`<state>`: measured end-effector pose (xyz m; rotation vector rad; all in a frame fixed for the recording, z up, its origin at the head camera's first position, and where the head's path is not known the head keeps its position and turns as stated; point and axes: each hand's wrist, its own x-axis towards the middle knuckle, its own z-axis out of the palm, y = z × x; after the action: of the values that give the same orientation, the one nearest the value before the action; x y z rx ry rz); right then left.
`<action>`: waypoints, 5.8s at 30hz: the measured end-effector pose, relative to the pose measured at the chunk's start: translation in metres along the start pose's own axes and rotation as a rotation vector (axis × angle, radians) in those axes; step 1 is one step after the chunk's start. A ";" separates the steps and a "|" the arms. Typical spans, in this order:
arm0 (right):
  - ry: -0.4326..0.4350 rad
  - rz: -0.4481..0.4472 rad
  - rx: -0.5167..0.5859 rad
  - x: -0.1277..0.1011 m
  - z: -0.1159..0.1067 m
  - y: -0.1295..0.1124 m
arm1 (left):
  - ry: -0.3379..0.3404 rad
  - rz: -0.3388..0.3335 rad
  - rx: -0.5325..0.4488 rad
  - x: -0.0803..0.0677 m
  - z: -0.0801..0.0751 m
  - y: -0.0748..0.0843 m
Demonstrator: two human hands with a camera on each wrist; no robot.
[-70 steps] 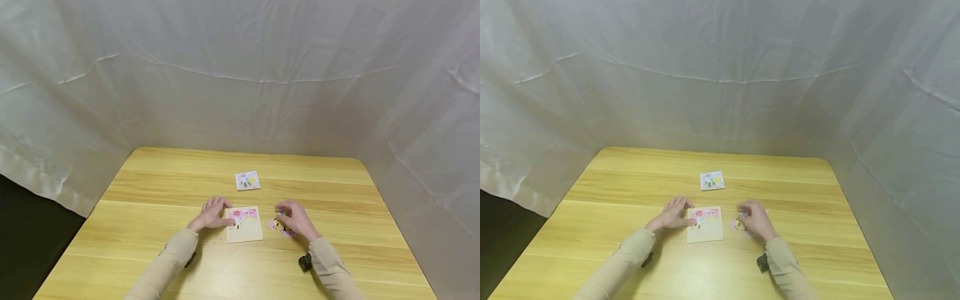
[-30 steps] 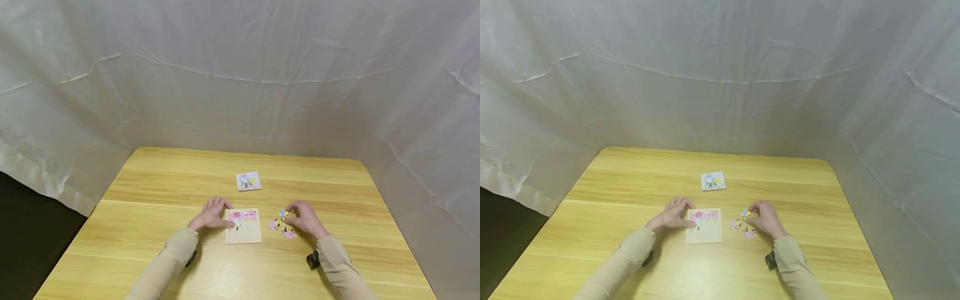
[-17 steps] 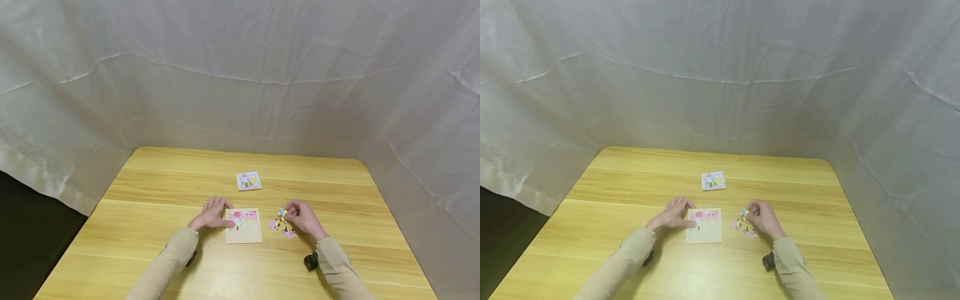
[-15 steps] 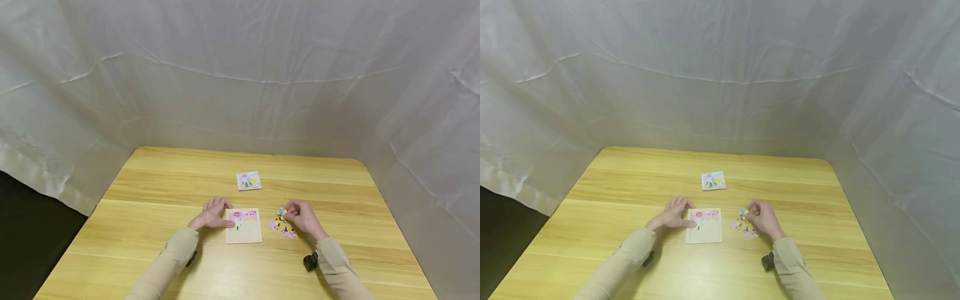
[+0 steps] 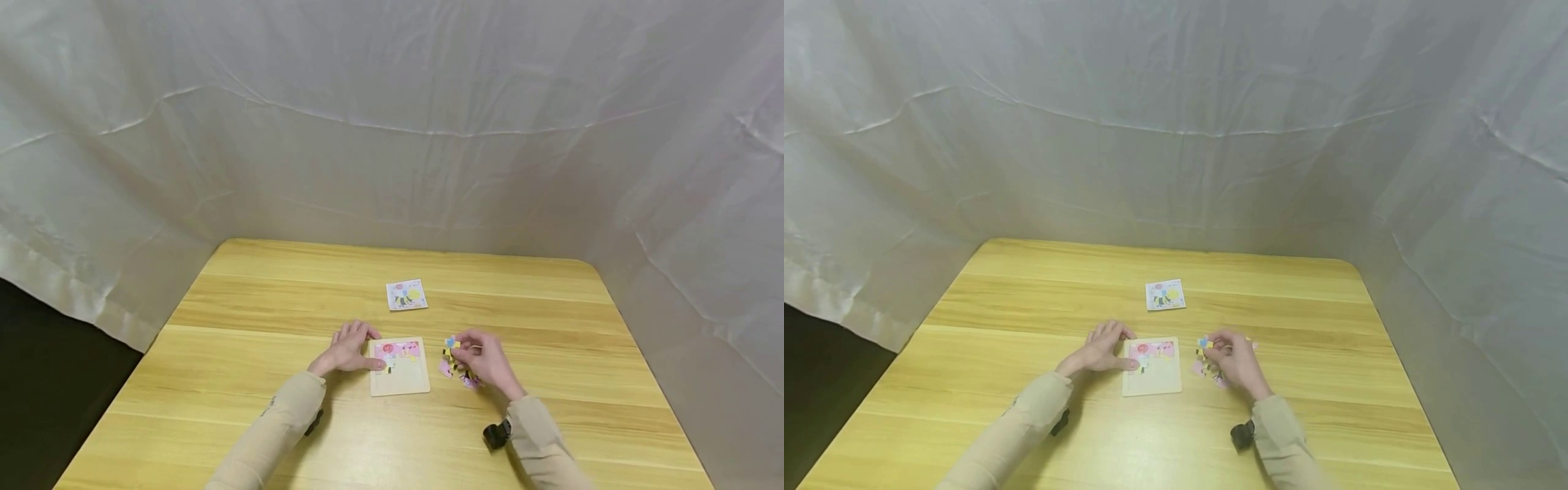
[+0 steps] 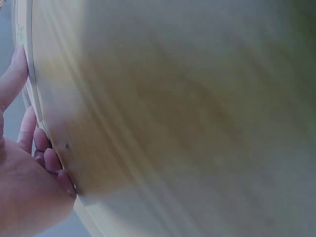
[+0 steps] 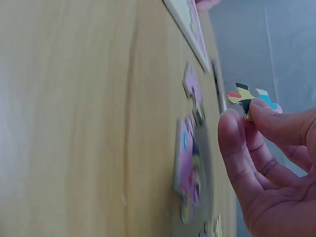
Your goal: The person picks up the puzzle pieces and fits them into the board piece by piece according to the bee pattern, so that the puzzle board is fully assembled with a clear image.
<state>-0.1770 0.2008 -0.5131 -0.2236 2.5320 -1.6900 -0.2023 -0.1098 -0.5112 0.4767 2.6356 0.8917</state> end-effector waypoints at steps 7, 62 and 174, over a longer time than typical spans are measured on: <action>-0.030 0.024 0.017 -0.002 0.013 -0.004 | 0.006 -0.002 -0.010 -0.002 -0.001 0.005; 0.033 0.070 -0.047 0.000 0.089 -0.025 | 0.015 -0.002 0.042 0.001 0.002 0.006; -0.029 -0.028 -0.226 -0.006 0.079 -0.019 | 0.167 -0.262 -0.045 0.017 0.028 0.028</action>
<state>-0.1575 0.1229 -0.5257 -0.2981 2.7079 -1.3952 -0.2007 -0.0672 -0.5187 0.0431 2.7348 0.9380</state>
